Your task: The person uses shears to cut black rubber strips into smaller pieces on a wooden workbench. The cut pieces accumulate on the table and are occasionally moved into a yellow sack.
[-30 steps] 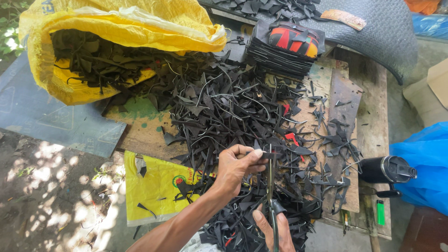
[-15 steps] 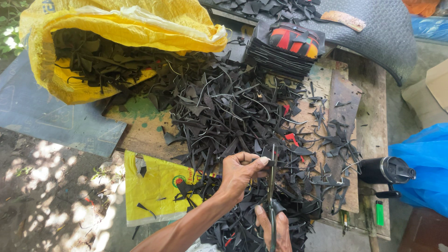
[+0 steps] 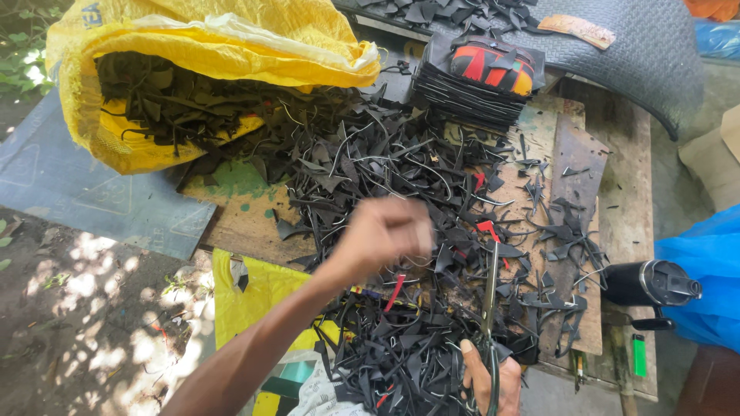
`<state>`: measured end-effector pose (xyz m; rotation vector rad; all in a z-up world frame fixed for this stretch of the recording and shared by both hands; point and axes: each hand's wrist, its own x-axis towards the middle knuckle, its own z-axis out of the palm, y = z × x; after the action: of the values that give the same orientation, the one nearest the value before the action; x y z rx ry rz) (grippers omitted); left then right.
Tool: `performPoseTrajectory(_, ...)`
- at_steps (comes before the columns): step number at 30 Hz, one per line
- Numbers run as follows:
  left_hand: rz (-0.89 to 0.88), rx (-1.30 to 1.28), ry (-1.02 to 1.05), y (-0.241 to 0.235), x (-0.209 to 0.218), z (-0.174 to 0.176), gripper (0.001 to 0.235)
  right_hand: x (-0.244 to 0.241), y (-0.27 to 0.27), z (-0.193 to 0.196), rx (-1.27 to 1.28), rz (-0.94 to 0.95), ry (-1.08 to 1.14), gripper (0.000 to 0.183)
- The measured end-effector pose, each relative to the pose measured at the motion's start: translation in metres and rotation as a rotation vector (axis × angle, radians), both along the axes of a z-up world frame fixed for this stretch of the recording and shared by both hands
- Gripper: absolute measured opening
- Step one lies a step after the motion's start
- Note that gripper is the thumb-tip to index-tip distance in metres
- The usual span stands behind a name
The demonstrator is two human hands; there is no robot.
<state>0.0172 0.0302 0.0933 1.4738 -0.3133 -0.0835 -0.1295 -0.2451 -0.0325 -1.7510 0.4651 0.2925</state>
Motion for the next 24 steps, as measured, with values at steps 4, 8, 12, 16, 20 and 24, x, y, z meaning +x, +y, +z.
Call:
performPoseTrajectory(4,0.514,-0.147,-0.135,0.003,0.03,0.024,0.046,-0.002,-0.008,-0.004,-0.077,0.207,-0.446,0.025)
performPoseTrajectory(8,0.313,0.645,-0.276,-0.002,0.006,-0.005,0.023,-0.004,-0.011,-0.01,-0.05,0.2,-0.393,0.026)
performPoseTrajectory(12,0.198,1.118,-0.22,-0.002,-0.015,-0.043,0.027,-0.006,-0.006,-0.017,0.041,0.072,-0.171,0.024)
performPoseTrajectory(16,0.248,1.034,-0.139,0.005,-0.021,-0.057,0.032,-0.004,-0.005,-0.016,-0.016,0.043,-0.009,0.025)
performPoseTrajectory(20,0.175,0.596,0.406,0.002,-0.017,-0.052,0.038,-0.003,-0.01,-0.016,-0.025,0.202,-0.265,0.023)
performPoseTrajectory(24,0.013,0.275,0.355,-0.015,-0.018,-0.044,0.047,-0.008,-0.016,-0.042,-0.05,0.044,-0.015,0.02)
